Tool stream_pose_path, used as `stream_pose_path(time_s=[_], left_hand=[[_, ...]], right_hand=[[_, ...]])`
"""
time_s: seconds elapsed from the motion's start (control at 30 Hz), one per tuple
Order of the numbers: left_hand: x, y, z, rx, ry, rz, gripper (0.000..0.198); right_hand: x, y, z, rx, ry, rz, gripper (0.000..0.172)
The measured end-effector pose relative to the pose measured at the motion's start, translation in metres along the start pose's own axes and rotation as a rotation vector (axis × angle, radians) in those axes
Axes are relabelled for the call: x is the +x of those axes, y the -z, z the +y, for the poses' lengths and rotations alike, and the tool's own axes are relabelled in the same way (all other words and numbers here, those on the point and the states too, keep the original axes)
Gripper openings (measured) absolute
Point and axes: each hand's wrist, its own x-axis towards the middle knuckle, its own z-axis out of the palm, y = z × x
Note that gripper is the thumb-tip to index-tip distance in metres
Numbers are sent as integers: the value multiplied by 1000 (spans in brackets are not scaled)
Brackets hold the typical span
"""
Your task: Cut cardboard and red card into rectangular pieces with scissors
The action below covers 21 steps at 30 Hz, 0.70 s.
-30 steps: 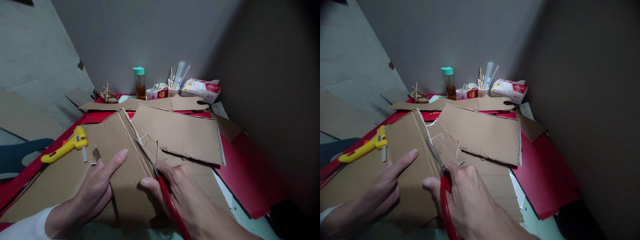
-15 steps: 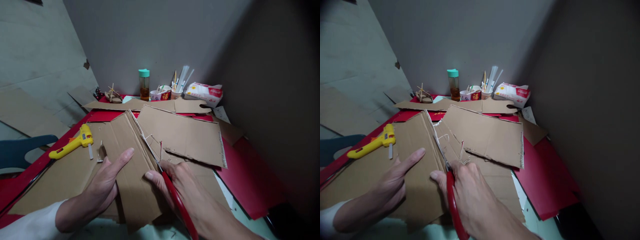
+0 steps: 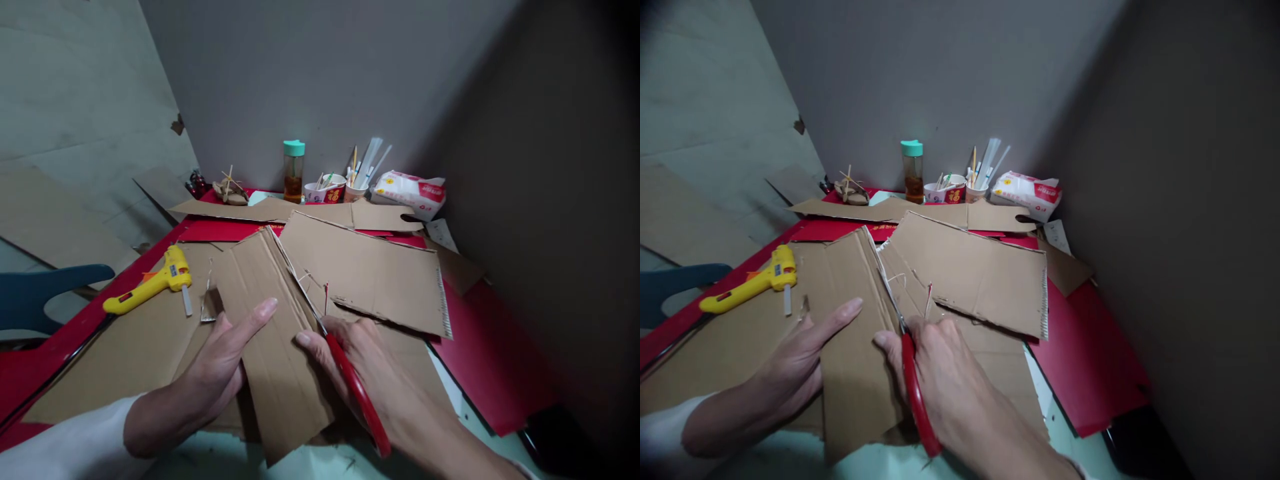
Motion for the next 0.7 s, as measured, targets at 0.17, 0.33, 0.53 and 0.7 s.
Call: stream_pose_path(time_s=[0.17, 0.33, 0.53, 0.7], left_hand=[[-1, 1, -1, -13, 18, 21, 51], [-4, -3, 0, -34, 16, -31, 59], [-8, -6, -3, -39, 29, -58, 71], [-8, -4, 4, -128, 52, -47, 52]], right_hand=[[-1, 3, 2, 88, 92, 11, 52], [0, 4, 1, 101, 121, -3, 52], [-1, -5, 10, 91, 89, 26, 54], [0, 4, 12, 153, 171, -35, 51]])
